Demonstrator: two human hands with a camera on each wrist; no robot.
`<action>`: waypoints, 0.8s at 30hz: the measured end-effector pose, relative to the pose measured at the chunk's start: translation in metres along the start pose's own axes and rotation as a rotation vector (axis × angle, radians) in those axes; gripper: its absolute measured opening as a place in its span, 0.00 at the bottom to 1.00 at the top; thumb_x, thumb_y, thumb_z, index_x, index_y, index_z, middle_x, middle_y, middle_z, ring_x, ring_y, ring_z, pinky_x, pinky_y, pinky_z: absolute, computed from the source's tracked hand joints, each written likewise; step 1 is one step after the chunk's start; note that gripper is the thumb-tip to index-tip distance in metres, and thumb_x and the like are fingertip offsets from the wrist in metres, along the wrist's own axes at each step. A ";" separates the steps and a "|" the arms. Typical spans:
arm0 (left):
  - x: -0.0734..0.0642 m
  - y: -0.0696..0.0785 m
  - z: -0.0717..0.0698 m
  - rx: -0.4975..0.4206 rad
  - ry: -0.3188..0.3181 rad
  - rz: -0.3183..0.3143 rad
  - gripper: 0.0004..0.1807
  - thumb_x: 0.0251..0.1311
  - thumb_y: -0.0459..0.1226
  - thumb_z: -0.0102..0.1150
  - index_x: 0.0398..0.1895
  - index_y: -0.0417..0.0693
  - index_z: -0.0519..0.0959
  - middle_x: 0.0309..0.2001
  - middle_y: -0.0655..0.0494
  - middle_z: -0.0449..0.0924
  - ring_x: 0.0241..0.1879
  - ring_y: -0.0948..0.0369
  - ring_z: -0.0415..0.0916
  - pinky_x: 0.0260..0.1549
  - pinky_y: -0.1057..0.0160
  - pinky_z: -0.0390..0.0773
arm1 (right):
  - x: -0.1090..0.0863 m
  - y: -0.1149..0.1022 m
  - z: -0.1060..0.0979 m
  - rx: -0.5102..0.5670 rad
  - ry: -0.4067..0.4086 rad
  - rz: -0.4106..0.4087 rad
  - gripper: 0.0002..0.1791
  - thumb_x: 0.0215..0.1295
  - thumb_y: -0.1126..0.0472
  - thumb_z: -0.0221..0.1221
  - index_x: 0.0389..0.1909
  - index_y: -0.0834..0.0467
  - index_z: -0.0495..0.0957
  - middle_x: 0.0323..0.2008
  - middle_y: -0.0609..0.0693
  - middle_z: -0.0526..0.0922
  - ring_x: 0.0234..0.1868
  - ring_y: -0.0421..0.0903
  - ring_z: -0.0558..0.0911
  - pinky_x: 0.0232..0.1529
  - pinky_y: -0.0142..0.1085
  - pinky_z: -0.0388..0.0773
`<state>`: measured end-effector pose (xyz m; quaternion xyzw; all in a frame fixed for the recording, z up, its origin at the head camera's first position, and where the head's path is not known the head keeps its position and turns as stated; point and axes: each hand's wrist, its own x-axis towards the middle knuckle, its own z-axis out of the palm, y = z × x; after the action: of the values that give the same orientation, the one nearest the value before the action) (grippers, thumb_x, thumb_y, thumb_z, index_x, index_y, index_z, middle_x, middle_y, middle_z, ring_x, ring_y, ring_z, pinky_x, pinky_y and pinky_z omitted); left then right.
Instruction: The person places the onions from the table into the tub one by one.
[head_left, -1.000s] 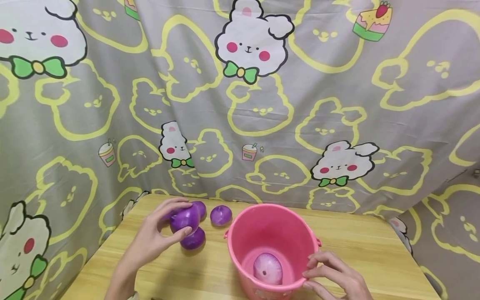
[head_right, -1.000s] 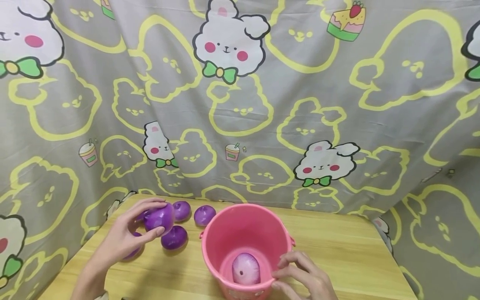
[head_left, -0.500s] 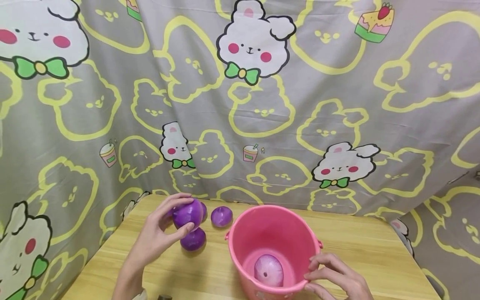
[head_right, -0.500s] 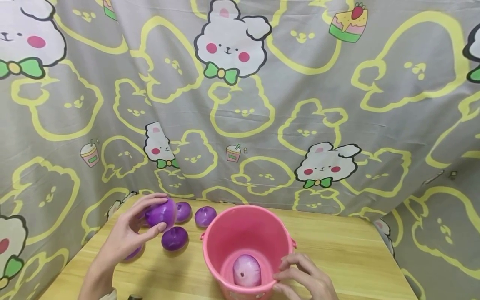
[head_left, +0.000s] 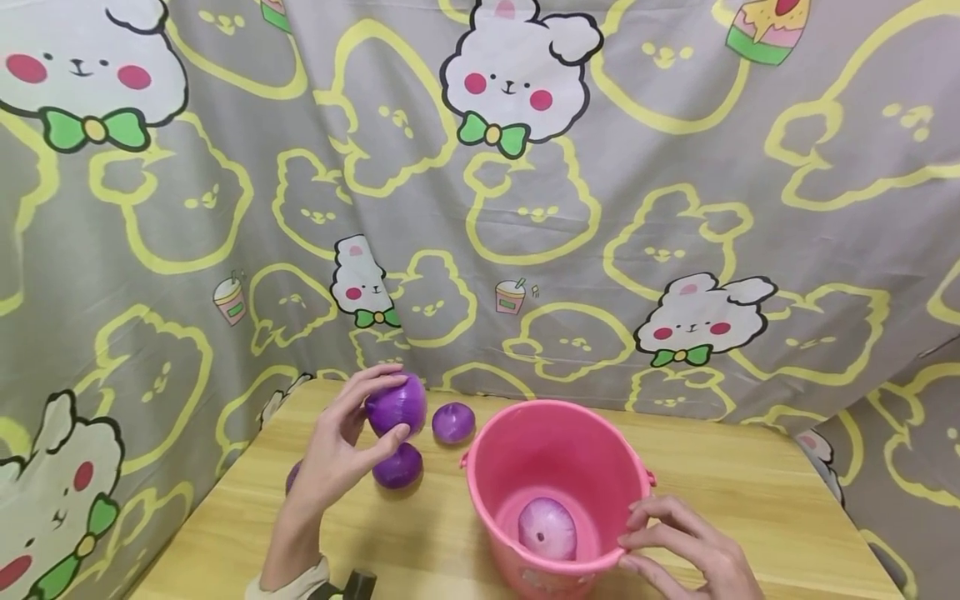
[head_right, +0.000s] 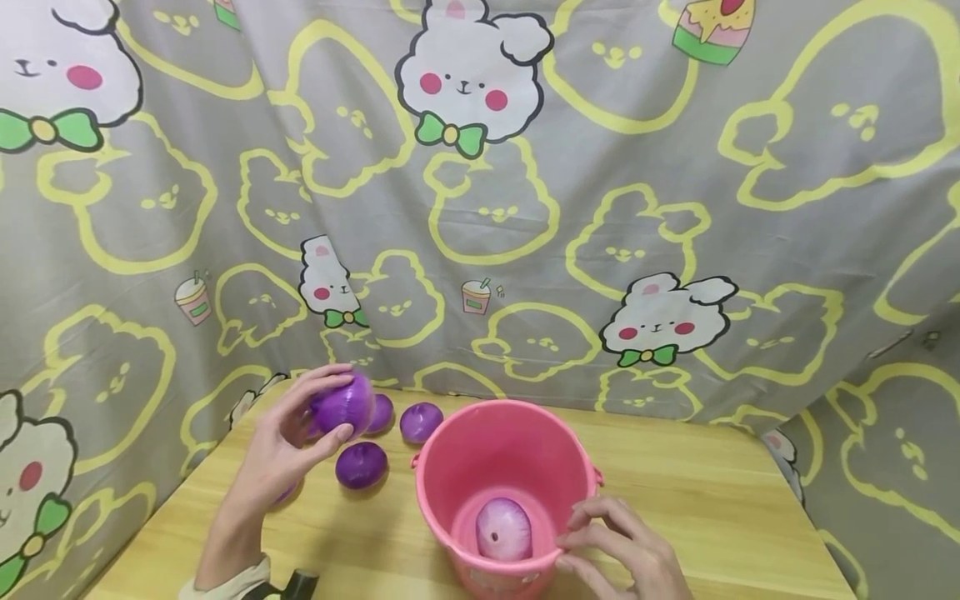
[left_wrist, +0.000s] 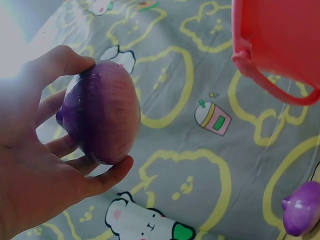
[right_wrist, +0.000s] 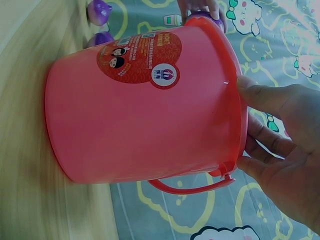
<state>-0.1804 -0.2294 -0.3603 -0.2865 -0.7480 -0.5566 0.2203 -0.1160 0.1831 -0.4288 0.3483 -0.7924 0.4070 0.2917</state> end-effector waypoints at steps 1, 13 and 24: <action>0.001 0.000 0.001 -0.004 -0.002 0.006 0.31 0.55 0.20 0.68 0.64 0.42 0.78 0.69 0.45 0.69 0.65 0.51 0.72 0.61 0.62 0.77 | 0.000 0.000 -0.001 0.000 -0.001 -0.002 0.28 0.40 0.73 0.81 0.39 0.43 0.87 0.46 0.41 0.81 0.44 0.37 0.82 0.48 0.21 0.80; 0.002 0.005 0.011 -0.055 -0.005 0.009 0.32 0.55 0.18 0.67 0.65 0.41 0.77 0.71 0.45 0.66 0.68 0.50 0.68 0.65 0.60 0.74 | 0.002 -0.003 -0.003 -0.023 -0.011 0.043 0.28 0.38 0.72 0.82 0.38 0.42 0.87 0.46 0.39 0.81 0.45 0.36 0.81 0.47 0.21 0.80; 0.000 0.009 0.014 -0.066 0.012 0.030 0.32 0.55 0.18 0.66 0.65 0.41 0.76 0.71 0.46 0.65 0.69 0.49 0.68 0.65 0.60 0.74 | 0.000 -0.005 0.001 -0.026 0.007 0.072 0.29 0.37 0.72 0.82 0.38 0.41 0.87 0.45 0.40 0.81 0.42 0.35 0.83 0.44 0.21 0.81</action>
<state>-0.1746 -0.2136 -0.3580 -0.3017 -0.7234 -0.5794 0.2235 -0.1118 0.1802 -0.4269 0.3143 -0.8088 0.4081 0.2839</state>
